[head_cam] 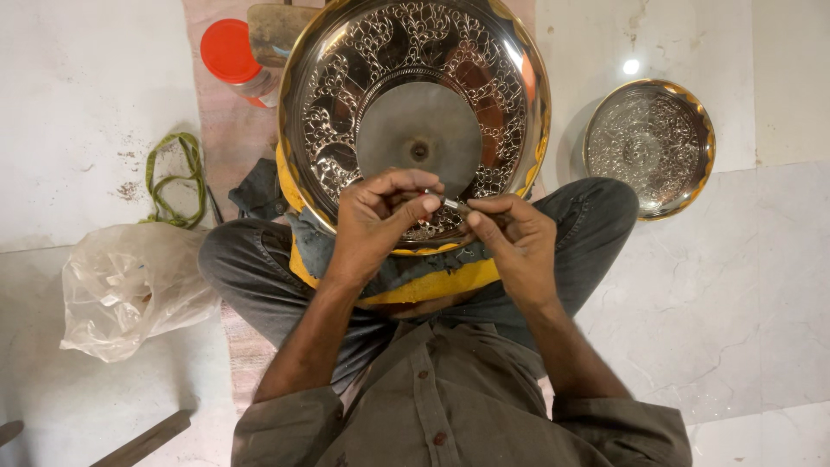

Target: The person sits cross-legged and uses a grinding wheel to polish the center of a decorative metal plate. They then switch to a wooden mallet and a small metal tool to tap and refine the embossed patterns on the plate's surface.

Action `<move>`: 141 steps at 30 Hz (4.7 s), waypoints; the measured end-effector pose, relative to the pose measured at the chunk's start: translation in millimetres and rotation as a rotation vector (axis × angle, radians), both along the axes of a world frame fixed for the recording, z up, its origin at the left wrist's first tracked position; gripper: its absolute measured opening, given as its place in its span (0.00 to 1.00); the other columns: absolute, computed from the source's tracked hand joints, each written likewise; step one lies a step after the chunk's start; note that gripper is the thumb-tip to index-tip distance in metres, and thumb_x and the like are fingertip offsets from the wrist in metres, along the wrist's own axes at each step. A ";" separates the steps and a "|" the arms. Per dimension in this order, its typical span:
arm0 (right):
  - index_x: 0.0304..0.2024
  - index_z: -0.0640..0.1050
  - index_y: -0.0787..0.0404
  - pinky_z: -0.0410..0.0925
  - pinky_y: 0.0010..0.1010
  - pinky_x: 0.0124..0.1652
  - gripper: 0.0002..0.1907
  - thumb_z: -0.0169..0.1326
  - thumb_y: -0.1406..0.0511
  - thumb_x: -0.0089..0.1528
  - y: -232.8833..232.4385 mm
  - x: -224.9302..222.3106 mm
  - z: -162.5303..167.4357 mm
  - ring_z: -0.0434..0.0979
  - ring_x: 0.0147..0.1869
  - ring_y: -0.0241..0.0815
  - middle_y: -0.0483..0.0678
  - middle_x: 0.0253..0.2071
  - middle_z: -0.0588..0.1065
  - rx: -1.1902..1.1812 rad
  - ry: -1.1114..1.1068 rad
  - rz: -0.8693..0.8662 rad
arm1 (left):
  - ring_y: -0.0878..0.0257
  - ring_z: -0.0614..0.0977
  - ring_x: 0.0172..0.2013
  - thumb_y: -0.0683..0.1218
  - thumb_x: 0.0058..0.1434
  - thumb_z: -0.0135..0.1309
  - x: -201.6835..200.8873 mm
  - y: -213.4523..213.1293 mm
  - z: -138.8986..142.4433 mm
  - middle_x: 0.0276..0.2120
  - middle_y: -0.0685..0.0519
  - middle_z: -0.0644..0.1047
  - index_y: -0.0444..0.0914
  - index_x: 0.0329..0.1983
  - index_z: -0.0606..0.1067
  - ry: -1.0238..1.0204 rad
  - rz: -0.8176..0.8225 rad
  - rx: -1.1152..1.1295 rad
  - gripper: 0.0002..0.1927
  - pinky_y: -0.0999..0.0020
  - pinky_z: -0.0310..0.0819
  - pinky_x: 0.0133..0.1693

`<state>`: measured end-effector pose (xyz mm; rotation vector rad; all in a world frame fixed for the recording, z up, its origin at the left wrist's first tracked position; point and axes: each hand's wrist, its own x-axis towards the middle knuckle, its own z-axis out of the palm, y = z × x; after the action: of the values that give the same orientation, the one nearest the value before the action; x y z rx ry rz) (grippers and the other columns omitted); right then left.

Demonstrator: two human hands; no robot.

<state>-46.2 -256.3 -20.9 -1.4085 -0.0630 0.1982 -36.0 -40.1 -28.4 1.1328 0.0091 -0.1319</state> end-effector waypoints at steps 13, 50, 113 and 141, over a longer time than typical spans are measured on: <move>0.53 0.74 0.70 0.75 0.26 0.53 0.11 0.57 0.74 0.68 17.7 -12.4 -5.5 0.81 0.53 0.35 0.51 0.48 0.80 -0.106 -0.056 0.044 | 0.67 0.83 0.49 0.36 0.66 0.59 -3.8 -5.4 0.6 0.47 0.46 0.83 0.34 0.61 0.72 0.019 0.045 -0.008 0.20 0.71 0.80 0.53; 0.55 0.78 0.69 0.71 0.32 0.30 0.13 0.59 0.73 0.67 33.1 59.4 7.7 0.79 0.32 0.43 0.51 0.38 0.74 -1.098 -0.839 -0.112 | 0.50 0.59 0.73 0.66 0.40 0.72 46.4 9.6 3.6 0.74 0.54 0.60 0.43 0.75 0.63 -0.496 0.088 1.425 0.60 0.34 0.43 0.72; 0.48 0.82 0.65 0.69 0.35 0.35 0.14 0.62 0.72 0.59 61.7 69.9 44.0 0.79 0.36 0.47 0.51 0.44 0.77 -1.198 -1.026 -0.023 | 0.53 0.64 0.70 0.66 0.49 0.64 22.3 24.7 21.3 0.73 0.52 0.63 0.41 0.75 0.63 -0.378 0.136 1.565 0.53 0.39 0.56 0.65; 0.47 0.82 0.65 0.69 0.31 0.34 0.12 0.62 0.72 0.60 47.2 59.6 27.0 0.79 0.37 0.43 0.51 0.45 0.77 -1.225 -0.994 -0.024 | 0.51 0.66 0.67 0.67 0.46 0.66 22.3 23.3 21.4 0.72 0.53 0.63 0.40 0.73 0.64 -0.381 0.131 1.522 0.54 0.36 0.54 0.64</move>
<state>13.4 -209.1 6.0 -2.6021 -0.8594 -0.6177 -13.7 -16.8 -7.0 2.6537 -0.1840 0.2757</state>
